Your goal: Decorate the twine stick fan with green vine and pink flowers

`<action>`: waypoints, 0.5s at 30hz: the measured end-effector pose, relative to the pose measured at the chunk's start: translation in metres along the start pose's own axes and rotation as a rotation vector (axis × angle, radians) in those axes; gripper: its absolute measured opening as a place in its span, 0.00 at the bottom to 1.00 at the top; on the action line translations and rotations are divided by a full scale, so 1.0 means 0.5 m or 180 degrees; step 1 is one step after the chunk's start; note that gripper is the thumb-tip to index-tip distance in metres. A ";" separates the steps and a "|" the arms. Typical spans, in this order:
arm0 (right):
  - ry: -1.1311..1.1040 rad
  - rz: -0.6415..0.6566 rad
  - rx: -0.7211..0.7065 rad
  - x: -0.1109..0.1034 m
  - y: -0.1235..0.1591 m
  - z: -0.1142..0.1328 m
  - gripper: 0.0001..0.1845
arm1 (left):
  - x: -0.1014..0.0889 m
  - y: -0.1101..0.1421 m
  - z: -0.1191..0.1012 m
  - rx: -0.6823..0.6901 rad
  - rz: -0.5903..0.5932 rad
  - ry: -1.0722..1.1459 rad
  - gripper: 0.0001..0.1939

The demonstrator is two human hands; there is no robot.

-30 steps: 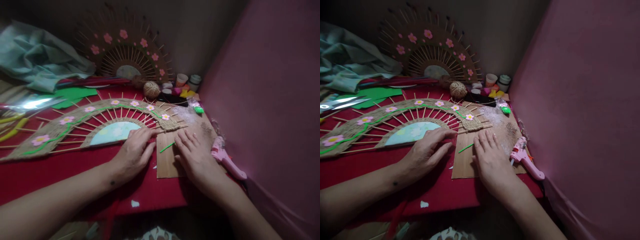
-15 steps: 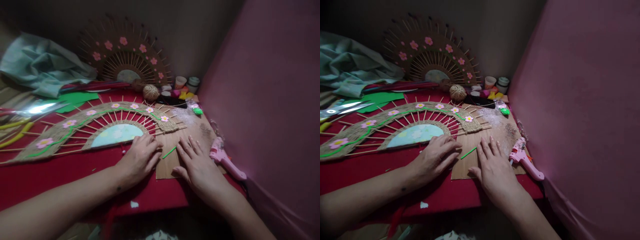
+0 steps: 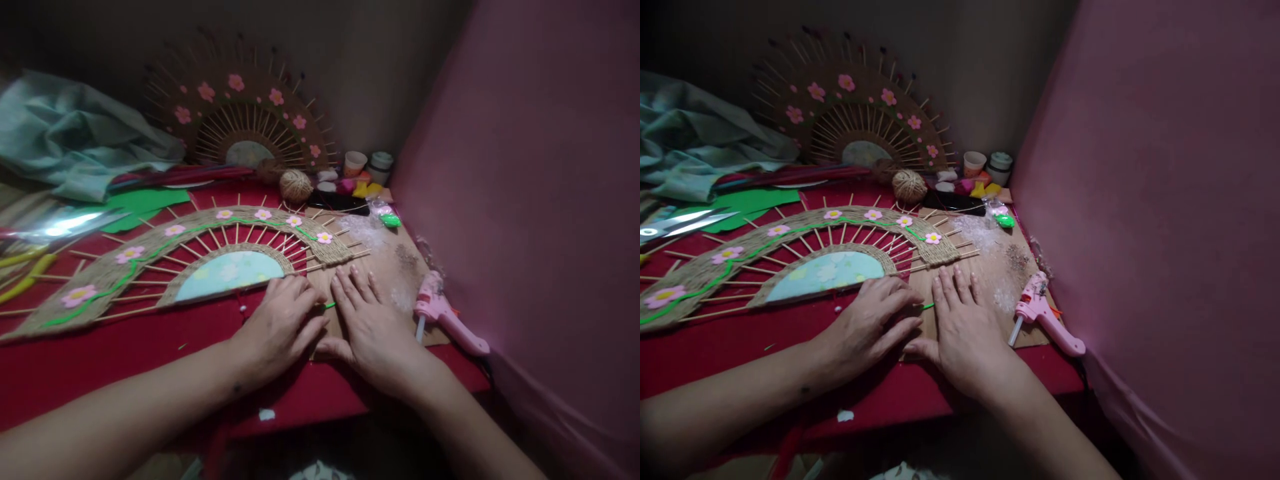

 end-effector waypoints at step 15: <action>-0.0339 -0.0106 -0.0337 -0.027 0.037 -0.044 0.24 | 0.034 -0.008 -0.041 0.0203 0.0328 -0.0194 0.08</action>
Point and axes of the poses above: each hand's wrist, its own y-axis away from the middle knuckle, its own x-axis out of the palm, z = x × y, the point moved 9 cm from there along -y, towards the middle knuckle, and after that the axes turned 4 degrees about z, right-handed, at the moved point
